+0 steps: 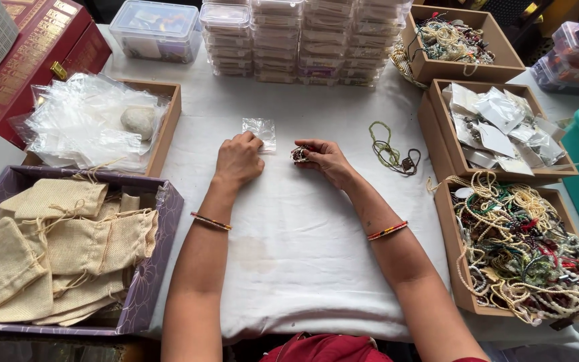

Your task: The person arranges a beaded necklace on a white table, folds it, and places it into a small plastic bag. They then put the bag into a beige cloth pouch, tie the pouch closed, and place it into a small plastic container. The person repeats this process with a second necklace.

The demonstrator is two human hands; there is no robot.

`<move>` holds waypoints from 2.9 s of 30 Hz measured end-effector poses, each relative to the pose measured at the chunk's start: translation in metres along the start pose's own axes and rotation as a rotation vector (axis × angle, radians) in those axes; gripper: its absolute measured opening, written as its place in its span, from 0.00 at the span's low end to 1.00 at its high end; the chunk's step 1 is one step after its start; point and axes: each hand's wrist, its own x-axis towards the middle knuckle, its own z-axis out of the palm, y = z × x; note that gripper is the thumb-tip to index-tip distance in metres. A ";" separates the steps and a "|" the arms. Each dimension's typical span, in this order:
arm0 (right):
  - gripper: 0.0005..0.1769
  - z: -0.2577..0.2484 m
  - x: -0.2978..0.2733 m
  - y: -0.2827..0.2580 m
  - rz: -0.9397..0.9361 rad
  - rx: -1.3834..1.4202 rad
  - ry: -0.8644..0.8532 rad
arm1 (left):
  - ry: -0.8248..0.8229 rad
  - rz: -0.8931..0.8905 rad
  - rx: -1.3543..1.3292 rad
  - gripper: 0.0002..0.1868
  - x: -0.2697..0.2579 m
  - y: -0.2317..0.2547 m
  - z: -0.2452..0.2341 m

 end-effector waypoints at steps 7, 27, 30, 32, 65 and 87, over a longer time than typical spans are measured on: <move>0.18 0.001 0.000 0.003 0.020 -0.056 0.027 | 0.334 0.085 0.003 0.07 0.001 -0.017 0.045; 0.26 0.044 -0.022 -0.007 -0.768 -1.283 0.219 | 0.278 -0.193 -0.823 0.16 0.009 0.019 0.039; 0.26 0.041 -0.020 -0.004 -0.764 -1.272 0.244 | 0.290 -0.128 -1.063 0.13 0.012 0.017 0.049; 0.26 0.040 -0.019 -0.003 -0.776 -1.267 0.246 | 0.288 -0.120 -1.110 0.11 0.011 0.020 0.041; 0.08 0.031 -0.014 0.005 -0.961 -0.997 0.375 | 0.308 -0.096 -0.476 0.07 0.002 0.049 0.043; 0.07 0.035 -0.021 0.001 -0.943 -1.506 0.191 | 0.024 -0.203 -0.533 0.17 0.004 0.046 0.004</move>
